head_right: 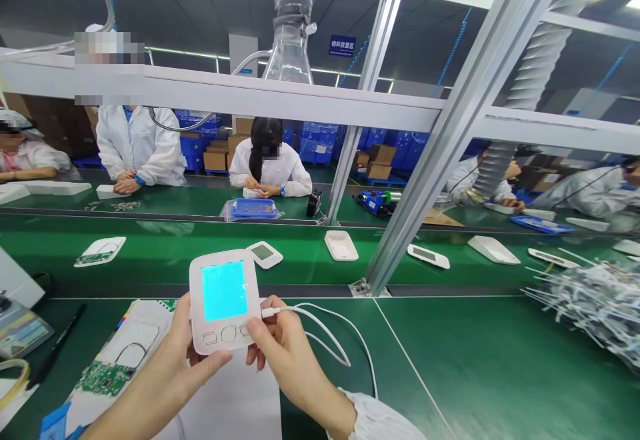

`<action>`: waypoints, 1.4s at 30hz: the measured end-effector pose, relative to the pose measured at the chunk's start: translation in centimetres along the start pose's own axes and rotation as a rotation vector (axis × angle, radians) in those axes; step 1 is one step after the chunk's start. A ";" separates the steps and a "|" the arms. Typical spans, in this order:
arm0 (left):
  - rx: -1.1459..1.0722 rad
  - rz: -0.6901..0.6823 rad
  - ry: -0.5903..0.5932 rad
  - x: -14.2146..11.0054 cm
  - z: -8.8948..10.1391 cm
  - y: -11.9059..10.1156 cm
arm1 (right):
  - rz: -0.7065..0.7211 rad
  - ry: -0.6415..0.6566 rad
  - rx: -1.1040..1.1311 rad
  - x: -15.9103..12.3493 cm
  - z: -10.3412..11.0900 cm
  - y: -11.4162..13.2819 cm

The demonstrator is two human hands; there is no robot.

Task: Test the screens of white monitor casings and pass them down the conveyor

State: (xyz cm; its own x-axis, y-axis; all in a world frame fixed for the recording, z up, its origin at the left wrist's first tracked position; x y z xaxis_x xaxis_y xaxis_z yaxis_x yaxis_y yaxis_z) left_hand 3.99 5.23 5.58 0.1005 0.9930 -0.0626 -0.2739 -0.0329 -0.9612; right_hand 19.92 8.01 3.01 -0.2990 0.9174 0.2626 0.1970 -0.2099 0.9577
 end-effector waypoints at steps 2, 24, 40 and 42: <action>-0.008 0.004 -0.006 0.0 0.0 0.1 | 0.002 -0.001 0.003 0.0 0.0 -0.1; -0.028 0.011 -0.020 -0.1 -0.1 -0.3 | -0.062 -0.007 -0.027 0.0 -0.1 0.0; -0.030 0.010 -0.002 -0.1 -0.1 -0.5 | -0.050 0.007 -0.024 0.0 0.0 -0.2; -0.027 0.009 -0.006 -0.1 -0.1 -0.5 | -0.051 0.006 -0.024 -0.1 0.0 -0.2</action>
State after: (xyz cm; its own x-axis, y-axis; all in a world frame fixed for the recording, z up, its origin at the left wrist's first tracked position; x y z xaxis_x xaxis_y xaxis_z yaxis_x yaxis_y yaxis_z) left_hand 4.23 5.14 6.08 0.0926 0.9932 -0.0699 -0.2487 -0.0449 -0.9675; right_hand 19.93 8.01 2.79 -0.3140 0.9249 0.2145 0.1589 -0.1716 0.9723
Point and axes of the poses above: each hand's wrist, its own x-axis towards the middle knuckle, its own z-axis out of the back of the hand, y = z × x, the point moved 3 cm from there along x, towards the middle knuckle, and after that the axes turned 5 degrees about z, right-handed, at the moved point
